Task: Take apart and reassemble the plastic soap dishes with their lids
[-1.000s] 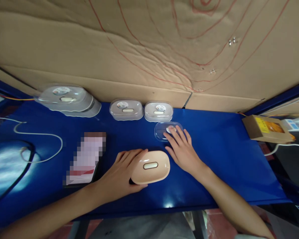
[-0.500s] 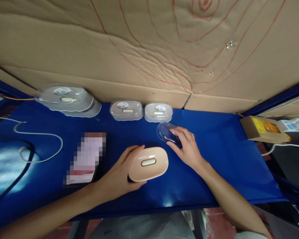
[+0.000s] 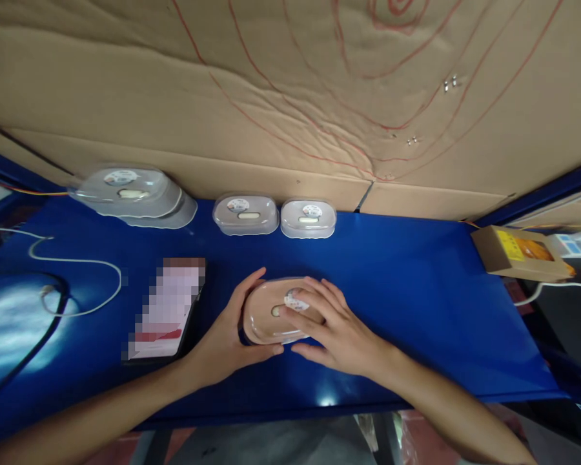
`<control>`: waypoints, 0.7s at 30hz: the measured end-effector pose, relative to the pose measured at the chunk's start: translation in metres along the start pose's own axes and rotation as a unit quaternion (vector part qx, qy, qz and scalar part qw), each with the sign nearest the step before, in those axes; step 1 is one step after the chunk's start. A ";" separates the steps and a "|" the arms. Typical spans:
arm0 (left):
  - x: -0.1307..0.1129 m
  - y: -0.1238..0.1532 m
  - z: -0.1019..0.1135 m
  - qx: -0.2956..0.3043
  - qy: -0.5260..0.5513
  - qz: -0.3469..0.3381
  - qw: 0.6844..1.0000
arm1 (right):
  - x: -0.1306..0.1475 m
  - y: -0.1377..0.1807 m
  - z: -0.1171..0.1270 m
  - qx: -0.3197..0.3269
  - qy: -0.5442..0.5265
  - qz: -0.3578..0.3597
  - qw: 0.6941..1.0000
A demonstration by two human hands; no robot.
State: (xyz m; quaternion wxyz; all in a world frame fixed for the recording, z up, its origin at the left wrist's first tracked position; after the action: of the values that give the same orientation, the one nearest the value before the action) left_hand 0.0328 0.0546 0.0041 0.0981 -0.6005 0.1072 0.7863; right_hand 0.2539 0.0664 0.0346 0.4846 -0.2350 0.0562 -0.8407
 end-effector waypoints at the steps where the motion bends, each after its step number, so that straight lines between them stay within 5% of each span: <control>1: -0.002 0.001 0.001 -0.006 -0.008 -0.009 1.000 | 0.000 0.000 0.001 -0.006 0.000 0.006 1.000; 21: -0.009 0.004 -0.002 0.007 0.000 -0.049 0.999 | 0.004 0.003 0.005 -0.039 0.030 0.019 0.999</control>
State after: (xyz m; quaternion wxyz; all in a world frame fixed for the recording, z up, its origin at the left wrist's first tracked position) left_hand 0.0361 0.0496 0.0119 0.1410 -0.6047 0.0830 0.7795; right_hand 0.2569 0.0626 0.0396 0.4889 -0.2278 0.1081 -0.8351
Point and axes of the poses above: each hand's wrist, its own y-axis away from the middle knuckle, its own z-axis out of the back of the hand, x = y × z, the point moved 4 cm from there along -y, towards the middle knuckle
